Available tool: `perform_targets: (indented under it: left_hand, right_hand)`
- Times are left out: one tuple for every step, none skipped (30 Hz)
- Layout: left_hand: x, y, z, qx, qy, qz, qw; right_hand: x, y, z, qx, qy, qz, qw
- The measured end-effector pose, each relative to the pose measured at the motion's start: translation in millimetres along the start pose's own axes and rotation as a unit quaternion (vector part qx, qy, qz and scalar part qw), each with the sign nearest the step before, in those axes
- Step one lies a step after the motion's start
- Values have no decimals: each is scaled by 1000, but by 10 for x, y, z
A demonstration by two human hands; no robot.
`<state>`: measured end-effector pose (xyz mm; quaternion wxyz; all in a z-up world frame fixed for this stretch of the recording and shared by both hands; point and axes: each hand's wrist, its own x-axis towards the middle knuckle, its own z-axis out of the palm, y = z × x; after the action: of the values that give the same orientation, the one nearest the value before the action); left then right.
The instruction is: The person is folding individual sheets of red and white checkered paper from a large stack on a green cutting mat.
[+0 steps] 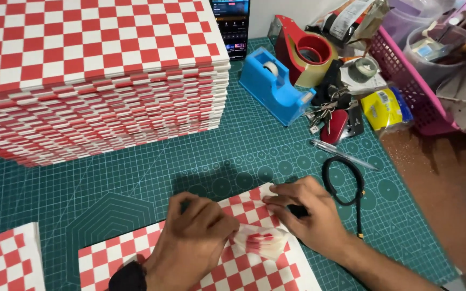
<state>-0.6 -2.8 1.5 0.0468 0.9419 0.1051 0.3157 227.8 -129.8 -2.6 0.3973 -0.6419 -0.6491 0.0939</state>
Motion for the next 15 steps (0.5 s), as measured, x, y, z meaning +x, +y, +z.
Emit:
perform_targets:
  left_hand:
    - [-5,-6,-2,-34,2,-6,999]
    - [-9,-10,-10,-68,4,-11,998]
    - [-9,-11,-7,-67,7,-9,998]
    - [-9,-14,-6,-89,9,-21,996]
    - [-15,-17,-11,-111,10,-36,993]
    - [-23,-35,10,-107,13,-35,994]
    - [-47,-38,32,-114,8,-32,993]
    - [-73,-44,58,-121,3,-30,992]
    - [-46,-36,26,-120,5,-33,992]
    - [-19,-28,-6,-131,16,-25,991]
    - [12,-19,-33,-142,28,-16,989]
    - [-1,-16,-39,-142,30,-18,989]
    - [-12,-16,-49,-203,-17,-67,977]
    - [-25,-15,-64,-264,-64,-115,955]
    - [-43,-9,-58,-262,-59,-116,956]
  right_hand:
    - [6,-8,5,32,19,-19,999]
    - [13,-22,7,65,38,-39,996]
    - [8,-34,-7,63,40,-42,996]
    - [5,-50,-20,96,45,-60,992]
    - [10,-64,-28,132,48,-80,987]
    - [24,-141,-45,131,48,-85,987]
    - [20,-222,-58,168,53,-85,981]
    - [15,-300,-68,205,59,-86,973]
    - [-29,-279,-57,206,56,-87,973]
    - [-73,-257,-46,244,66,-86,964]
    - [-120,-234,-41,282,78,-83,953]
    - [-152,-189,-27,282,76,-84,953]
    - [-174,-143,-15,293,80,-128,944]
    - [-196,-103,-3,305,85,-172,933]
    - [-208,-140,-43,304,81,-176,933]
